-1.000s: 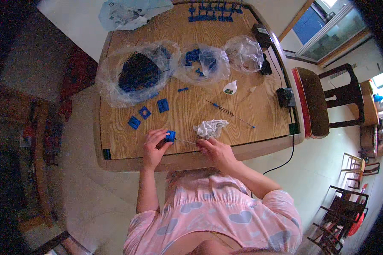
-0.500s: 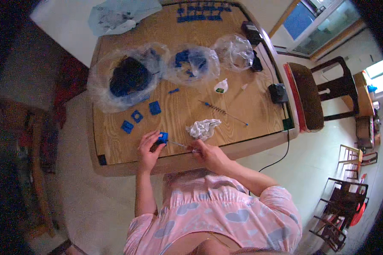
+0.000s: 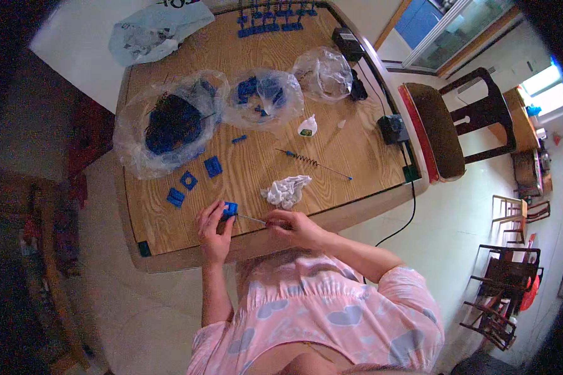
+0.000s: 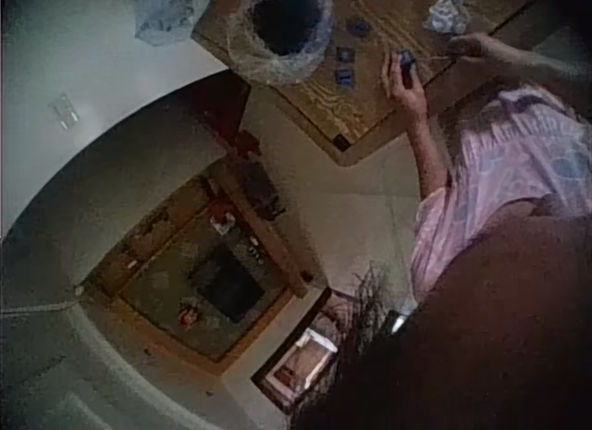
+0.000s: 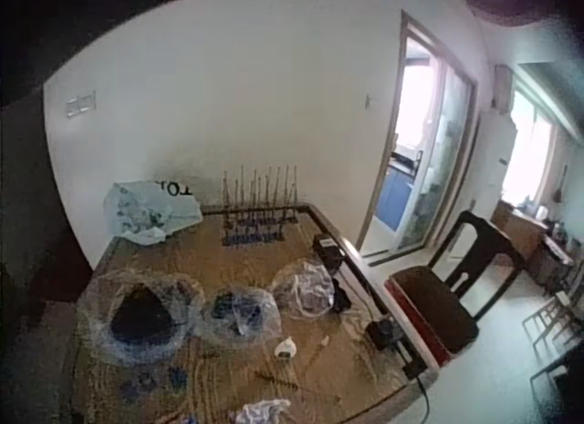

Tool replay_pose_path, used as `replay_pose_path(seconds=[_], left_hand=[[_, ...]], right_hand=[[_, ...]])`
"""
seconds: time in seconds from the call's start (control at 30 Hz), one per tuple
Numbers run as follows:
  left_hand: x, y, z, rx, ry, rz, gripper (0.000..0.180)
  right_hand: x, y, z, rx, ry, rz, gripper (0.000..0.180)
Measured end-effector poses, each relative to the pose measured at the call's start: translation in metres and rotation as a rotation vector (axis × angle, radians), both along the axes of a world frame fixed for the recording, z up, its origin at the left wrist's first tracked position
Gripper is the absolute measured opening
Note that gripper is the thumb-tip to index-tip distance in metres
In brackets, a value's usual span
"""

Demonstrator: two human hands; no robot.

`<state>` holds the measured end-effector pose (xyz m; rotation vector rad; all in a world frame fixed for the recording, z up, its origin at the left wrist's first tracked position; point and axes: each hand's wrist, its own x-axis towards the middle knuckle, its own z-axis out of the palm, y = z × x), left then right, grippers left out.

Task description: The person assembles small blue electronic components by hand, using glue from a bottle and a precision tool at a workstation.

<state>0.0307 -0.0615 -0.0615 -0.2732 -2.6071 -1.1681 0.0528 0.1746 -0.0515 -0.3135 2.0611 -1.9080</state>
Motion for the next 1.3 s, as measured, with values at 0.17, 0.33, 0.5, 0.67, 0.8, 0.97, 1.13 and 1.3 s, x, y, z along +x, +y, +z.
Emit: replay_pose_path(seconds=[0.17,0.33,0.5,0.67,0.8,0.97,1.13,1.3], left_hand=[[0.003,0.002,0.003,-0.018,0.009,0.021,0.039],[0.003,-0.002,-0.005,0.088,-0.036,0.023,0.038],[0.001,0.005,0.002,-0.039,0.059,0.039,0.036],[0.001,0.005,0.000,0.038,0.037,0.073,0.029],[0.000,0.008,-0.002,0.083,0.041,0.097,0.023],[0.000,0.006,-0.001,0.003,0.077,0.123,0.023],[0.001,0.008,-0.001,0.010,0.082,0.158,0.022],[-0.001,0.010,-0.001,0.064,0.103,0.158,0.023]], right_hand=[[0.006,0.002,0.002,0.298,0.180,0.039,0.037],[0.010,-0.009,0.022,0.717,0.305,0.108,0.041],[0.002,-0.015,0.003,-0.244,-0.520,-0.024,0.039],[-0.012,-0.007,0.024,-0.422,-0.787,0.169,0.042],[-0.008,-0.011,0.011,-0.265,-0.462,0.209,0.046],[-0.010,-0.005,0.017,0.567,0.290,0.316,0.056],[-0.001,-0.013,0.031,1.105,0.549,0.333,0.064],[-0.022,-0.011,-0.037,0.157,0.924,0.057,0.046]])
